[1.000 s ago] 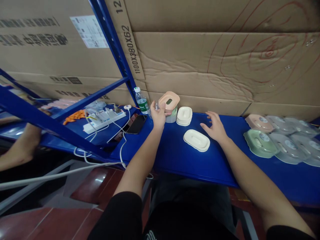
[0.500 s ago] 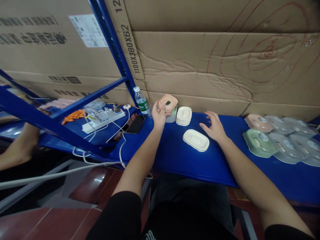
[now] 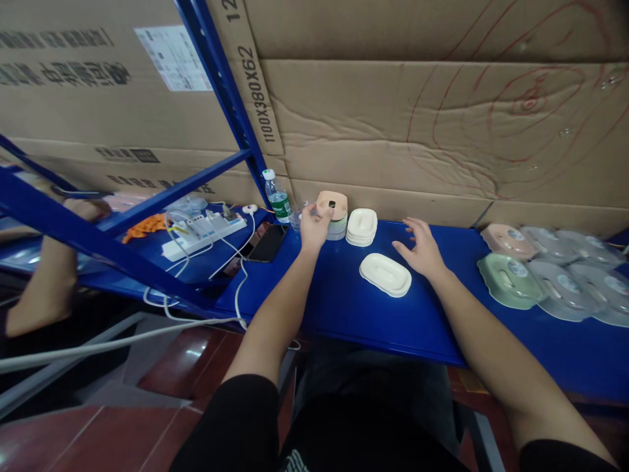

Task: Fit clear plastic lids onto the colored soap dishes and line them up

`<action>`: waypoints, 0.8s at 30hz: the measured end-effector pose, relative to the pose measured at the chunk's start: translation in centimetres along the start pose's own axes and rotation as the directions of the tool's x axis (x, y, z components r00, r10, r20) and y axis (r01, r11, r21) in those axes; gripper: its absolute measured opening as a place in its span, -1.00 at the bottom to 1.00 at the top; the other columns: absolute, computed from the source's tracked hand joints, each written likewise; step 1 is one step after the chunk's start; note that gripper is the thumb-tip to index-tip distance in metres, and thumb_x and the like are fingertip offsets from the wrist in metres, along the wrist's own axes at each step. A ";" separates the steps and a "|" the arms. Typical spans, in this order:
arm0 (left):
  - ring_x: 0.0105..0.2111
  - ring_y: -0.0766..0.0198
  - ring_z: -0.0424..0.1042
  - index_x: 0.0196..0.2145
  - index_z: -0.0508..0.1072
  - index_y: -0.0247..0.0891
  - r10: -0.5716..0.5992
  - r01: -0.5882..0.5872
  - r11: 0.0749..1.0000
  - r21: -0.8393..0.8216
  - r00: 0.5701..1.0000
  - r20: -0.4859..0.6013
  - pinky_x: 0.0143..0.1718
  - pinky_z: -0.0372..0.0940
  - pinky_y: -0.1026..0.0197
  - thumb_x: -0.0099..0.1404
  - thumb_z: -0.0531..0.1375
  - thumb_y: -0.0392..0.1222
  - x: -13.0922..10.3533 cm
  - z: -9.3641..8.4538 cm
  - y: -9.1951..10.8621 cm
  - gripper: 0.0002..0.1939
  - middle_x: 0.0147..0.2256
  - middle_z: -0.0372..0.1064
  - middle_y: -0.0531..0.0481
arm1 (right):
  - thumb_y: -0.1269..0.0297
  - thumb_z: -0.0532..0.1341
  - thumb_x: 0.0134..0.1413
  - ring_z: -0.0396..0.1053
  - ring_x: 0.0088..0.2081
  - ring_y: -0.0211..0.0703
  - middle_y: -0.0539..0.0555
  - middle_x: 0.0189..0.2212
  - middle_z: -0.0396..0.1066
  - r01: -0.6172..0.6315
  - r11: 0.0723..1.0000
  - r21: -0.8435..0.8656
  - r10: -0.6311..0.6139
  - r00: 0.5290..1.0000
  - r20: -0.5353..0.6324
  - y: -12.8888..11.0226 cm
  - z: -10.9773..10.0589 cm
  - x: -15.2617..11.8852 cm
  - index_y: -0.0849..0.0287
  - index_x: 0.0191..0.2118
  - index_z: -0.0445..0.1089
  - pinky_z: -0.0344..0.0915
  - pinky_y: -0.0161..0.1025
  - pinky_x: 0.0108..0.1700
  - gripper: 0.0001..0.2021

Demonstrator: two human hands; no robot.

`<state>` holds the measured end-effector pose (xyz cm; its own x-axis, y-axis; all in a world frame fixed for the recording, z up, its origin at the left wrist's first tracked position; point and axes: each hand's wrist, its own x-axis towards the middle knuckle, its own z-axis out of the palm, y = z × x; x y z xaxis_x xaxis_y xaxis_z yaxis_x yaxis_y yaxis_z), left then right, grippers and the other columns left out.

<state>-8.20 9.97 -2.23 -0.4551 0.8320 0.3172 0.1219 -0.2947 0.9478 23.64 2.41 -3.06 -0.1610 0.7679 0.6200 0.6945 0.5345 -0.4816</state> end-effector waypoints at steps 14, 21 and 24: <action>-0.53 0.26 0.40 -0.15 0.36 -0.20 -0.102 0.102 0.992 0.080 0.995 -0.003 -0.36 0.31 0.19 0.17 0.47 0.07 0.1 0.0 -0.3 -0.52 -0.53 0.31 0.17 | -0.14 0.27 0.24 0.44 0.19 0.27 0.27 0.33 0.27 -0.014 1.000 -0.017 0.014 0.999 0.032 -0.1 -0.1 0.1 0.02 0.28 0.35 0.53 0.29 0.09 -0.40; -0.51 0.23 0.41 -0.12 0.37 -0.21 -0.138 0.136 0.986 0.101 0.990 0.016 -0.38 0.30 0.21 0.19 0.45 0.09 0.3 0.0 -0.7 -0.51 -0.51 0.34 0.14 | -0.13 0.26 0.25 0.43 0.20 0.25 0.28 0.28 0.34 -0.004 0.999 -0.034 0.006 0.997 0.073 -0.4 -0.2 0.1 0.06 0.22 0.41 0.51 0.26 0.11 -0.46; -0.53 0.24 0.39 -0.15 0.38 -0.22 -0.058 0.057 0.998 0.042 0.998 0.029 -0.40 0.29 0.21 0.17 0.46 0.08 0.5 0.0 -1.2 -0.53 -0.52 0.34 0.13 | -0.10 0.25 0.26 0.44 0.20 0.23 0.25 0.22 0.42 0.024 0.999 -0.037 -0.020 0.995 0.101 -0.7 -0.3 0.2 0.05 0.17 0.46 0.49 0.26 0.12 -0.51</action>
<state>-8.57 10.75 -3.16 -0.4359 0.8609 0.2624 0.1323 -0.2271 0.9649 23.35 2.07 -2.44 -0.2450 0.7889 0.5635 0.7158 0.5392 -0.4438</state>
